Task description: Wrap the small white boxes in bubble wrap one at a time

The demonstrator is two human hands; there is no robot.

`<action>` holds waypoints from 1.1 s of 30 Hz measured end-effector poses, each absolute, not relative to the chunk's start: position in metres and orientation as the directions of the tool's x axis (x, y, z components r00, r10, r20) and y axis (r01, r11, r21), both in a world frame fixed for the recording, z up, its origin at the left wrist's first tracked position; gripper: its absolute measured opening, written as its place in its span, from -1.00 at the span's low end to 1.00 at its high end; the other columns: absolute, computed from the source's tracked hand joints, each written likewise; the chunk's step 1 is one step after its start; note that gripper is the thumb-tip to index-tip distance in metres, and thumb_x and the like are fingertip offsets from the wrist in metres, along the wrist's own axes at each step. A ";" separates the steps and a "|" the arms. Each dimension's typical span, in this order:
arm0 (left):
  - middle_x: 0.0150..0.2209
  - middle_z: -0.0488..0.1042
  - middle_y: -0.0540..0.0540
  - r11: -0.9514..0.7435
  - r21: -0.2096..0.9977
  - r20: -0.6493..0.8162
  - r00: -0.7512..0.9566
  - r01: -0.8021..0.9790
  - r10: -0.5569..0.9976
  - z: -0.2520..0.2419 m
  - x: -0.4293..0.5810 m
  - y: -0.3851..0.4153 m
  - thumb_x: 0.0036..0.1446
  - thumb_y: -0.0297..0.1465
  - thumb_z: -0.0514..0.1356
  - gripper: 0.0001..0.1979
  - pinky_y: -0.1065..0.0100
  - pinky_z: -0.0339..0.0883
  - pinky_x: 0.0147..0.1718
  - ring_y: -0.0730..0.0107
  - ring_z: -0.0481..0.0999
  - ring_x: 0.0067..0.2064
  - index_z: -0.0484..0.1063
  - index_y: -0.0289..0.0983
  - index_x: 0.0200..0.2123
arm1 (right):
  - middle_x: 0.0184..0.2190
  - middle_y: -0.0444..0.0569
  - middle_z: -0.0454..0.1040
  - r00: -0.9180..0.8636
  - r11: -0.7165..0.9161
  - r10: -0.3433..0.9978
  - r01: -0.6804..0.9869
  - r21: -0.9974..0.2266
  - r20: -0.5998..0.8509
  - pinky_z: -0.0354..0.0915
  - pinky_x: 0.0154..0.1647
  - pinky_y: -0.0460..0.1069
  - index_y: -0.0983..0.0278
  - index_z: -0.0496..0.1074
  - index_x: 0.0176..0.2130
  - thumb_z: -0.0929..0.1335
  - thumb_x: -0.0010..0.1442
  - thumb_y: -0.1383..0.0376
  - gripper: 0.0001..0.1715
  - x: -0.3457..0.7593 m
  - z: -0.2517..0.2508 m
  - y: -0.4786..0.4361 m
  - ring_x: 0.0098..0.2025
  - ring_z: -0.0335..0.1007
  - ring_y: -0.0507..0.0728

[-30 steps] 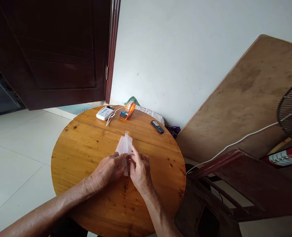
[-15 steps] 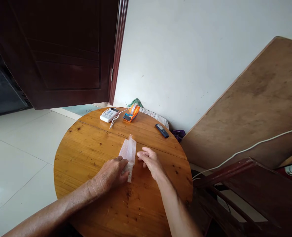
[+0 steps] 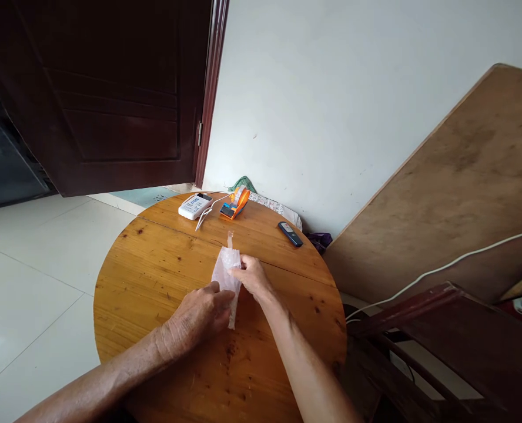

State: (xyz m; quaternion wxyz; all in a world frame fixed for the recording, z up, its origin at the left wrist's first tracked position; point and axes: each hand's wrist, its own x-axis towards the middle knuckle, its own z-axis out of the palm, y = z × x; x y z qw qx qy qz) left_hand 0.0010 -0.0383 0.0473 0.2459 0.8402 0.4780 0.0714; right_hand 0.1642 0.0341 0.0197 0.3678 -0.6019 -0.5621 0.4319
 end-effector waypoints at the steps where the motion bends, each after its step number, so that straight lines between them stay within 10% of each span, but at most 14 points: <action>1: -0.12 0.48 -0.19 -0.415 0.481 -0.116 0.525 0.772 0.843 0.047 0.001 -0.038 0.22 -0.37 0.06 -0.73 0.26 0.43 -0.21 0.16 0.57 -0.17 0.47 -0.21 -0.07 | -0.52 -0.15 0.52 -0.010 -0.078 0.996 0.349 -0.934 -0.086 0.26 -0.42 -0.08 0.30 0.49 -0.42 0.44 -0.19 0.26 -0.77 0.163 0.024 0.030 -0.45 0.37 0.07; 15: -0.18 0.46 -0.07 -0.249 0.587 0.093 0.241 0.770 0.966 0.024 -0.001 -0.055 0.18 -0.29 0.17 -0.85 0.33 0.37 -0.19 0.24 0.51 -0.12 0.39 -0.19 -0.19 | -0.50 -0.18 0.43 -0.043 0.192 0.980 0.485 -0.853 0.197 0.22 -0.36 -0.10 0.27 0.45 -0.43 0.36 0.08 0.27 -0.89 0.155 0.045 -0.053 -0.42 0.29 0.04; 20: 0.03 0.37 -0.21 -0.296 0.601 0.292 0.141 0.743 0.946 0.017 -0.003 -0.054 0.12 -0.33 0.23 -0.53 0.17 0.31 0.04 0.13 0.39 0.06 0.26 -0.26 0.10 | -0.37 -0.12 0.55 -0.113 0.304 0.949 0.580 -0.756 0.295 0.34 -0.21 -0.05 0.23 0.45 -0.42 0.33 0.12 0.35 -0.90 0.153 0.046 -0.068 -0.29 0.47 0.11; 26: 0.15 0.34 -0.19 -0.528 0.679 0.293 0.471 0.510 0.832 0.012 -0.025 -0.046 0.11 -0.42 0.22 -0.73 0.16 0.30 0.10 0.14 0.38 0.12 0.43 -0.21 -0.08 | 0.08 0.04 0.48 -0.307 0.514 0.854 0.625 -0.587 0.421 0.32 0.18 0.10 0.17 0.43 -0.08 0.39 0.12 0.39 -0.67 0.163 0.021 -0.089 0.17 0.38 0.23; 33: 0.26 0.26 -0.23 -0.738 0.571 0.361 0.697 0.361 0.620 0.005 -0.046 -0.038 0.11 -0.48 0.19 -0.42 0.06 0.19 0.20 0.06 0.26 0.26 0.25 -0.20 0.22 | 0.04 0.01 0.52 -0.284 0.600 0.767 0.635 -0.486 0.576 0.36 0.15 0.10 0.14 0.45 -0.08 0.31 0.16 0.49 -0.63 0.164 0.002 -0.078 0.13 0.43 0.18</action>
